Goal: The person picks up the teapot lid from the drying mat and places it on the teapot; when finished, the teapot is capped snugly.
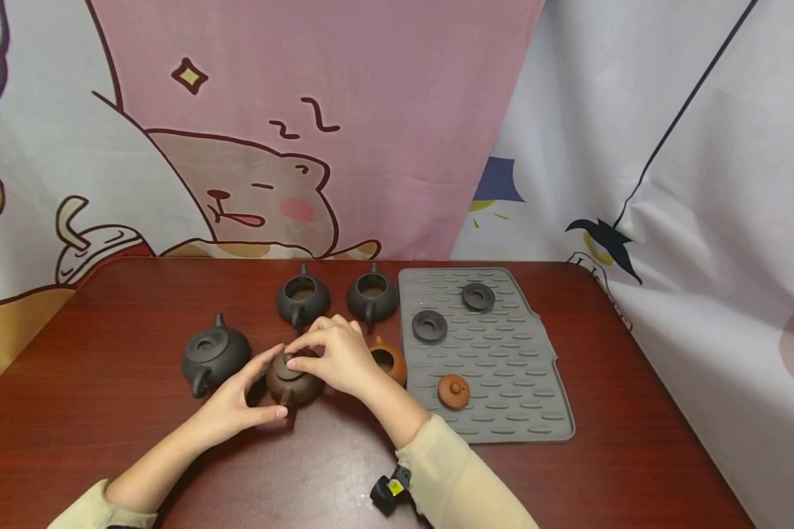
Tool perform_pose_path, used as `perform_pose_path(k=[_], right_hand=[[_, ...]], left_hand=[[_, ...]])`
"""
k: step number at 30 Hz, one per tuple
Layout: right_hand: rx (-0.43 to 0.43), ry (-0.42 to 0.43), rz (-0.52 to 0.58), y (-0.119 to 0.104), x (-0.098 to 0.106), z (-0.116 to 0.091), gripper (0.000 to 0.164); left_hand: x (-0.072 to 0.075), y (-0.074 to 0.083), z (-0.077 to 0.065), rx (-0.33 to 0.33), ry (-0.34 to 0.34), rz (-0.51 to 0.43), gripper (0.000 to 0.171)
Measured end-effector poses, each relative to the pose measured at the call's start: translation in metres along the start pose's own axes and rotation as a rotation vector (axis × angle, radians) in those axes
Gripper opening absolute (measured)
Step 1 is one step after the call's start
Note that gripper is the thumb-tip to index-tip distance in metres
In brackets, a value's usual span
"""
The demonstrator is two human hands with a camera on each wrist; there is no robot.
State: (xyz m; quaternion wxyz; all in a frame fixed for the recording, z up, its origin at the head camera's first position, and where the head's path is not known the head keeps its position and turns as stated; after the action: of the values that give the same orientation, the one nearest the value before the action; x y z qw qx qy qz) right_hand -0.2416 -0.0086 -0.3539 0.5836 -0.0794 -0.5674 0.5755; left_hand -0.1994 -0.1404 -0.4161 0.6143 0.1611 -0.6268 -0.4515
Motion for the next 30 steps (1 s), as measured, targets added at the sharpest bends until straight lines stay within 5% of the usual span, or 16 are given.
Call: perform_pose_path(k=[21, 30], right_hand=[[-0.058, -0.045, -0.023, 0.008, -0.006, 0.001, 0.021], [-0.022, 0.005, 0.030, -0.002, 0.013, -0.002, 0.023]], left_hand=[[0.000, 0.001, -0.001, -0.015, 0.009, 0.001, 0.089], [0.001, 0.002, 0.000, -0.026, 0.013, 0.004, 0.089]])
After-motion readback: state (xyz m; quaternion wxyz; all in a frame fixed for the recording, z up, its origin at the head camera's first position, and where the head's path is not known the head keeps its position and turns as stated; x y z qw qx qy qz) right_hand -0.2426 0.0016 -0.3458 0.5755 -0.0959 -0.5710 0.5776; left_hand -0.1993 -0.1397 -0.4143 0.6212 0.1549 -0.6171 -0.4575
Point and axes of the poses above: each hand's wrist, its own z-axis towards the middle knuckle, its own x-axis out of the back of the hand, y = z × x, the point moved 9 cm from there along z, towards the middle knuckle, and after that the axes turned 11 degrees about z, right-handed, at the moved point
